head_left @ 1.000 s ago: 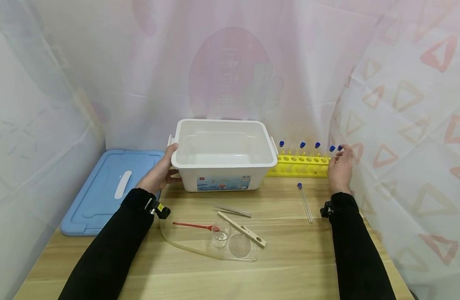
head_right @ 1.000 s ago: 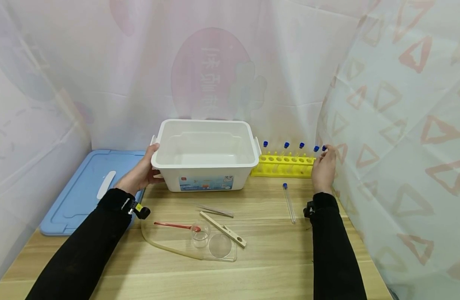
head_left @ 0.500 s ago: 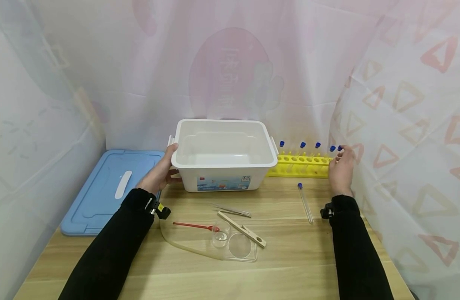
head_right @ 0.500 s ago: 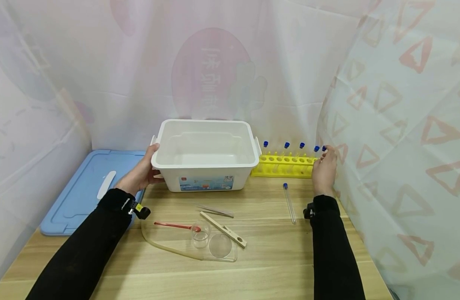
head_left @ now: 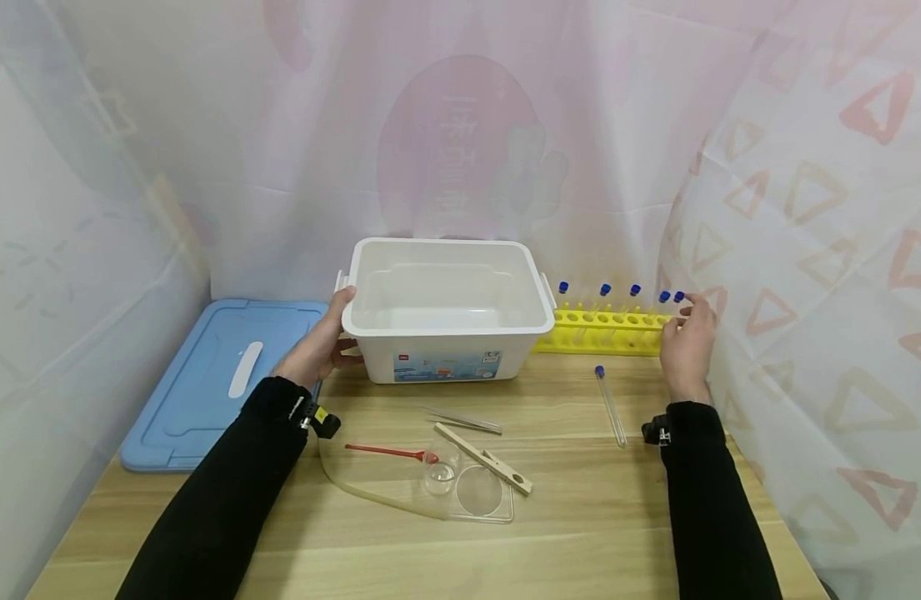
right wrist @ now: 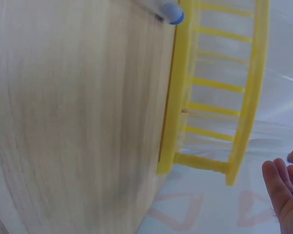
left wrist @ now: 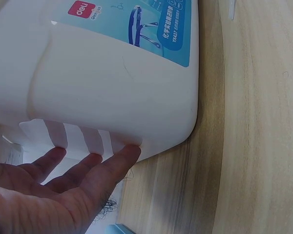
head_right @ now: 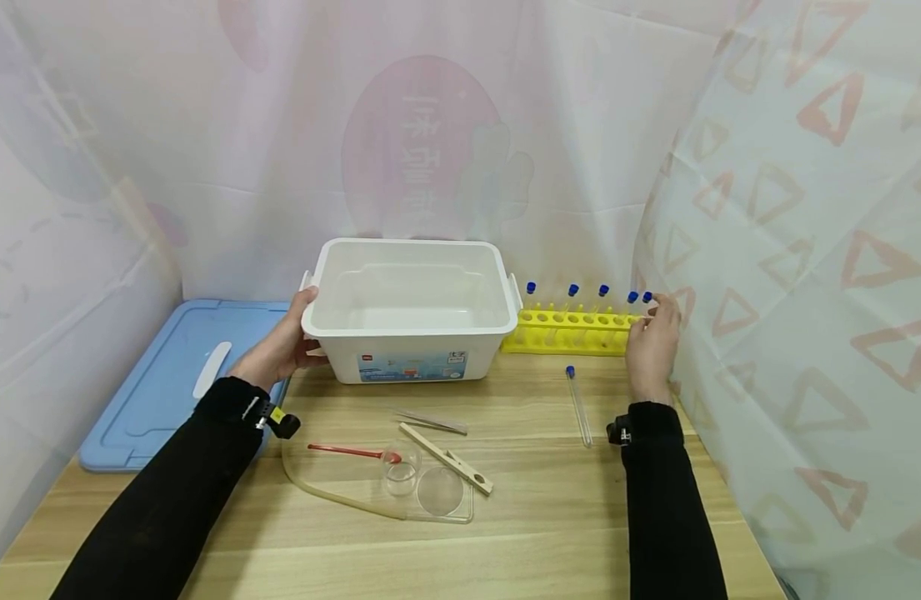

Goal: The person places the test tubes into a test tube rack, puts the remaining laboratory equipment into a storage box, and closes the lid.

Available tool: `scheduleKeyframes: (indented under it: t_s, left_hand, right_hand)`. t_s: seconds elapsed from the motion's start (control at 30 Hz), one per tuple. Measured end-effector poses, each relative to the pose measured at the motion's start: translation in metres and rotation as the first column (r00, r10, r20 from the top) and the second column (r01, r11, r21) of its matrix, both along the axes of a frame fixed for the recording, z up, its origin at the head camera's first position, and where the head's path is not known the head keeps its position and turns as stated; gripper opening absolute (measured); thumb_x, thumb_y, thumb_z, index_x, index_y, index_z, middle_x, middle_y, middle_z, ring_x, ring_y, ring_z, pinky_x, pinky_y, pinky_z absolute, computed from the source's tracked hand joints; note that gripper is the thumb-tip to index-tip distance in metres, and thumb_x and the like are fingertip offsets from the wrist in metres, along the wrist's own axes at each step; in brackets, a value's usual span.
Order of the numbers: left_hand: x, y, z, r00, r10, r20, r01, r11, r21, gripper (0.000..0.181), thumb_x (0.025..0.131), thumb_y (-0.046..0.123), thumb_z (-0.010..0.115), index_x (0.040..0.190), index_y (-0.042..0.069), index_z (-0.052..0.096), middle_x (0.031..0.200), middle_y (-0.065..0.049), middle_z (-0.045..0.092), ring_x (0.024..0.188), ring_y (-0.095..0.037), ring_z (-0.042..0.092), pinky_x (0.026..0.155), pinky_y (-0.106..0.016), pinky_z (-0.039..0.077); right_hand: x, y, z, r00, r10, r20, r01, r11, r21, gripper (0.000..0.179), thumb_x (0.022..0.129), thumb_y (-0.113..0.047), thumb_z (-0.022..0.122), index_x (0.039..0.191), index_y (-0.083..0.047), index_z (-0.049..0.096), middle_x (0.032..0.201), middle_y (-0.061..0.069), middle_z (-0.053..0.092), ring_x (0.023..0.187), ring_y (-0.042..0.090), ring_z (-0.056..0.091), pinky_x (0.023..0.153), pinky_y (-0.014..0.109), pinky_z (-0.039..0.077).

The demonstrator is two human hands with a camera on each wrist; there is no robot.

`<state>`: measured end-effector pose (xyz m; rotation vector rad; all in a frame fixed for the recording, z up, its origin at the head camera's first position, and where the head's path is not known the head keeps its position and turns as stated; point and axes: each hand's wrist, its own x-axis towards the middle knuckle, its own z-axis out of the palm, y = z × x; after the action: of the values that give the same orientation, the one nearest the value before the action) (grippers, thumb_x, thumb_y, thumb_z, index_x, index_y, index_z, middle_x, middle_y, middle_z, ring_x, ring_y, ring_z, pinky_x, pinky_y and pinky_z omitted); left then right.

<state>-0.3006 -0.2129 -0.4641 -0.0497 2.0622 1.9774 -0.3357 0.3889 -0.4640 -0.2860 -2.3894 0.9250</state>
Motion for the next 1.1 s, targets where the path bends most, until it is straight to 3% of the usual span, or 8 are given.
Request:
scheduleKeyframes:
  t_s: [0.2, 0.33, 0.47, 0.67, 0.93, 1.1]
  left_hand:
    - [-0.001, 0.001, -0.001, 1.000, 0.009, 0.006, -0.009, 1.000, 0.001, 0.107, 0.110, 0.093, 0.030, 0.188, 0.020, 0.020, 0.187, -0.030, 0.023, 0.176, -0.060, 0.031, 0.134, -0.081, 0.041]
    - [-0.001, 0.001, -0.001, 1.000, 0.009, 0.007, -0.009, 1.000, -0.004, 0.107, 0.110, 0.093, 0.030, 0.188, 0.020, 0.020, 0.187, -0.031, 0.024, 0.176, -0.060, 0.032, 0.134, -0.081, 0.041]
    - [-0.001, 0.001, 0.000, 1.000, 0.004, 0.008, -0.004, 1.000, -0.010, 0.108, 0.110, 0.093, 0.029, 0.188, 0.019, 0.021, 0.186, -0.032, 0.025, 0.176, -0.059, 0.033, 0.135, -0.080, 0.042]
    - [0.000, 0.001, 0.000, 1.000, 0.002, 0.005, -0.002, 1.000, -0.009, 0.107, 0.111, 0.093, 0.027, 0.188, 0.019, 0.021, 0.185, -0.032, 0.027, 0.176, -0.058, 0.034, 0.136, -0.080, 0.041]
    - [0.001, 0.001, 0.001, 1.000, 0.002, 0.004, -0.002, 1.000, -0.011, 0.106, 0.111, 0.092, 0.027, 0.188, 0.019, 0.021, 0.186, -0.031, 0.026, 0.176, -0.059, 0.034, 0.135, -0.080, 0.042]
    - [0.001, 0.001, 0.001, 1.000, -0.017, -0.005, 0.017, 1.000, -0.019, 0.106, 0.112, 0.091, 0.025, 0.190, 0.020, 0.015, 0.192, -0.030, 0.017, 0.178, -0.061, 0.027, 0.136, -0.080, 0.040]
  right_hand:
    - [0.013, -0.013, 0.011, 0.997, 0.064, -0.036, -0.062, 0.997, 0.054, 0.042, 0.118, 0.003, 0.052, 0.159, 0.009, 0.057, 0.142, 0.036, 0.064, 0.130, 0.054, 0.068, 0.111, 0.064, 0.061]
    - [0.020, -0.020, 0.017, 0.992, 0.108, 0.063, -0.114, 0.987, 0.114, 0.041, 0.118, 0.001, 0.053, 0.157, 0.010, 0.060, 0.141, 0.038, 0.066, 0.130, 0.055, 0.069, 0.110, 0.068, 0.062]
    - [0.026, -0.026, 0.018, 0.971, 0.156, 0.181, -0.186, 0.969, 0.164, 0.038, 0.118, -0.002, 0.056, 0.154, 0.011, 0.062, 0.138, 0.039, 0.068, 0.126, 0.055, 0.068, 0.103, 0.067, 0.063]
    - [0.032, -0.034, 0.016, 0.910, 0.231, 0.344, -0.298, 0.942, 0.156, 0.042, 0.119, -0.008, 0.059, 0.155, 0.012, 0.058, 0.134, 0.038, 0.067, 0.120, 0.055, 0.071, 0.092, 0.061, 0.062]
    - [0.035, -0.043, 0.012, 0.837, 0.263, 0.479, -0.394, 0.898, 0.195, 0.046, 0.118, -0.011, 0.064, 0.156, 0.014, 0.058, 0.137, 0.041, 0.069, 0.119, 0.054, 0.073, 0.095, 0.060, 0.063]
    - [0.038, -0.048, 0.009, 0.765, 0.276, 0.582, -0.445, 0.879, 0.168, 0.049, 0.116, -0.012, 0.069, 0.157, 0.013, 0.056, 0.138, 0.042, 0.069, 0.120, 0.054, 0.072, 0.099, 0.063, 0.063]
